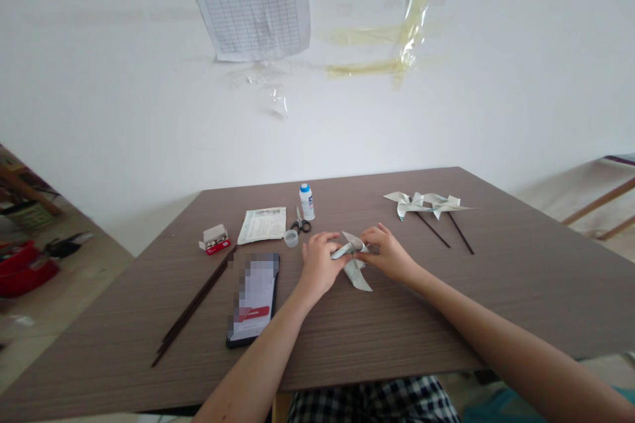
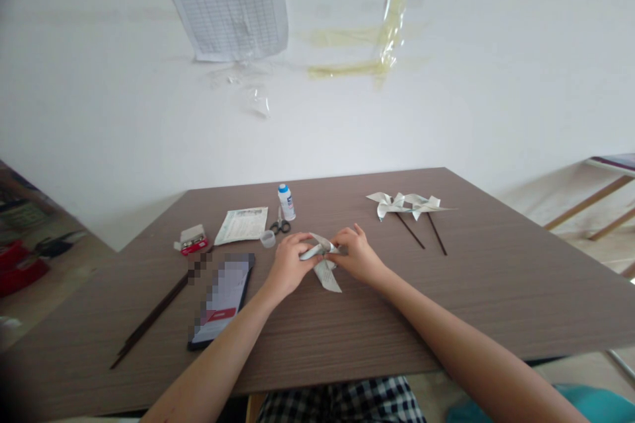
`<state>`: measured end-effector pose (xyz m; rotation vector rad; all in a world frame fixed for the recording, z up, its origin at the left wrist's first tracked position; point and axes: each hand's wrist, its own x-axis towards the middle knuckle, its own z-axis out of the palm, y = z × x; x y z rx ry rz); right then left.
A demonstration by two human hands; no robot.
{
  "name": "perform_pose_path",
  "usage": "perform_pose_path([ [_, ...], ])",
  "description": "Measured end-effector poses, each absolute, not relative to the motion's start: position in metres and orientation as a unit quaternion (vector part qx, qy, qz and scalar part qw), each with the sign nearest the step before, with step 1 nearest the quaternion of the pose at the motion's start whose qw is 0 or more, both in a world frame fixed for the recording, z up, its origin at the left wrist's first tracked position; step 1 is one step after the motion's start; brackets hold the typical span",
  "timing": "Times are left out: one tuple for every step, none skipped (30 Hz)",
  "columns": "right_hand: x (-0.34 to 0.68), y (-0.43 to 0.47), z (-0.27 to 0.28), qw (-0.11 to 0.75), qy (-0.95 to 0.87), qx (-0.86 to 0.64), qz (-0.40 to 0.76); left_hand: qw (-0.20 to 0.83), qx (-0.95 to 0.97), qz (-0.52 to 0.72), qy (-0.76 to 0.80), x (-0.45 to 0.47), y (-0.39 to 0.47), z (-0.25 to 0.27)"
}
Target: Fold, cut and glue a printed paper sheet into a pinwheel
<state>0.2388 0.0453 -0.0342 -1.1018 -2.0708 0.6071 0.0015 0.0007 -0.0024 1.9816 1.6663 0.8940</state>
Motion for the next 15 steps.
perform_pose_path([
  [0.2389,0.0456,-0.0347,0.353,-0.800,-0.426,0.232,0.201,0.708,0.321,0.596,0.0016,0.0007,-0.0022],
  [0.2389,0.0459,-0.0353,0.355,-0.800,-0.426,0.229,0.201,0.708,0.321,0.596,0.0017,0.0006,-0.0020],
  [0.2388,0.0461,-0.0357,0.356,-0.800,-0.426,0.228,0.201,0.708,0.321,0.596,0.0019,0.0005,-0.0019],
  [0.2387,0.0464,-0.0360,0.357,-0.800,-0.426,0.228,0.201,0.708,0.320,0.597,0.0022,0.0004,-0.0017],
  [0.2385,0.0465,-0.0360,0.357,-0.799,-0.426,0.230,0.201,0.707,0.320,0.597,0.0025,0.0003,-0.0015],
  [0.2383,0.0465,-0.0359,0.355,-0.798,-0.427,0.233,0.202,0.707,0.320,0.598,0.0028,0.0001,-0.0012],
  [0.2380,0.0465,-0.0356,0.353,-0.798,-0.427,0.237,0.202,0.706,0.319,0.599,0.0032,0.0000,-0.0009],
  [0.2378,0.0464,-0.0351,0.351,-0.797,-0.428,0.242,0.203,0.705,0.318,0.600,0.0035,-0.0002,-0.0006],
  [0.2376,0.0462,-0.0347,0.349,-0.796,-0.428,0.246,0.204,0.705,0.317,0.601,0.0037,-0.0003,-0.0002],
  [0.2375,0.0461,-0.0342,0.349,-0.796,-0.429,0.248,0.206,0.705,0.316,0.601,0.0039,-0.0004,0.0001],
  [0.2374,0.0460,-0.0339,0.349,-0.795,-0.429,0.249,0.207,0.704,0.315,0.601,0.0039,-0.0005,0.0003],
  [0.2373,0.0459,-0.0337,0.350,-0.795,-0.429,0.247,0.208,0.704,0.316,0.601,0.0038,-0.0004,0.0004],
  [0.2373,0.0458,-0.0336,0.351,-0.795,-0.430,0.245,0.208,0.704,0.316,0.600,0.0035,-0.0004,0.0002],
  [0.2372,0.0458,-0.0336,0.353,-0.795,-0.431,0.242,0.209,0.704,0.317,0.599,0.0031,-0.0003,-0.0001],
  [0.2372,0.0457,-0.0337,0.353,-0.794,-0.432,0.241,0.209,0.705,0.320,0.598,0.0026,-0.0002,-0.0007],
])
